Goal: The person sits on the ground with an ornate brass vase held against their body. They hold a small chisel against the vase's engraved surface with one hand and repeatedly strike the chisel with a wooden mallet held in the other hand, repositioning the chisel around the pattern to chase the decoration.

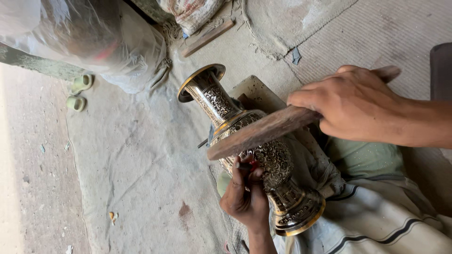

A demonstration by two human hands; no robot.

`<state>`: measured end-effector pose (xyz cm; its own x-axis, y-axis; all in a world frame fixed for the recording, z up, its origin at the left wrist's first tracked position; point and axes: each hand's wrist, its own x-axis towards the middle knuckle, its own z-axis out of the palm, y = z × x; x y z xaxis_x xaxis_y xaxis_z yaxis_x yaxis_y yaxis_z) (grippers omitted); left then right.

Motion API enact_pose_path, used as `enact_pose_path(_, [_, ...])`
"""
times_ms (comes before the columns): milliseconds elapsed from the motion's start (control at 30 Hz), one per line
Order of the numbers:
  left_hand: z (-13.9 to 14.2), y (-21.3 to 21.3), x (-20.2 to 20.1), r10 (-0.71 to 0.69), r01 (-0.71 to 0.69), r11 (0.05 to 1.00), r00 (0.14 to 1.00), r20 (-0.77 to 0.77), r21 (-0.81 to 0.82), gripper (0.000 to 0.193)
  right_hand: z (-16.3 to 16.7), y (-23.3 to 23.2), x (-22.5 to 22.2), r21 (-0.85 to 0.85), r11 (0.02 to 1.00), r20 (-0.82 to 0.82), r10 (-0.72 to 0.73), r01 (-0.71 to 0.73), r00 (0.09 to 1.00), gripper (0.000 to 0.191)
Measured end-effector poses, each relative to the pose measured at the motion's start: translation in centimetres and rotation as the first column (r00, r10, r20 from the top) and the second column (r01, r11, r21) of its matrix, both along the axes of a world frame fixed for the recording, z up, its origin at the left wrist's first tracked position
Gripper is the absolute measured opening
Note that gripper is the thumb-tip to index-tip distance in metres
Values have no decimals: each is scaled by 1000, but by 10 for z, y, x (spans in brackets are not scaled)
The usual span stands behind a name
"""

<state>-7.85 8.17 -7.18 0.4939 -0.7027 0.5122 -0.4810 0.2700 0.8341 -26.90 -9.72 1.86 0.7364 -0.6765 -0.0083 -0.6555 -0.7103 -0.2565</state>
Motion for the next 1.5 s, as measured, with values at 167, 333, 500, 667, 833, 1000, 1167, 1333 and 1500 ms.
enact_pose_path(167, [3,-2,3,-65,69,997,992,-111,35,55,1,-8,2,169,975,20,-148,142,989,57])
enact_pose_path(333, [0,-1,5,-108,118,992,973,-206,34,45,11,-6,19,345,937,485,-125,-58,866,41])
enact_pose_path(500, [-1,2,-4,6,-2,1000,992,-129,24,47,31,-9,28,384,923,245,-136,33,960,32])
enact_pose_path(667, [1,6,-11,114,-105,992,982,-149,68,46,45,-8,33,177,970,276,115,-169,954,44])
enact_pose_path(833, [1,2,-9,118,-115,992,991,-66,48,53,37,-7,22,20,997,-287,83,-80,954,25])
enact_pose_path(1000, [6,-3,6,-55,56,994,998,-20,90,60,23,-16,10,-355,933,41,86,-66,995,39])
enact_pose_path(1167, [6,-4,2,-22,25,999,998,-58,38,59,15,-19,15,318,948,388,-154,25,909,30])
enact_pose_path(1333, [4,-4,-2,18,-15,999,997,-80,42,57,17,-18,20,-45,985,424,170,-167,889,48])
enact_pose_path(1500, [2,-4,-2,85,-81,994,995,-43,69,54,23,-18,24,-61,985,217,169,-160,961,38])
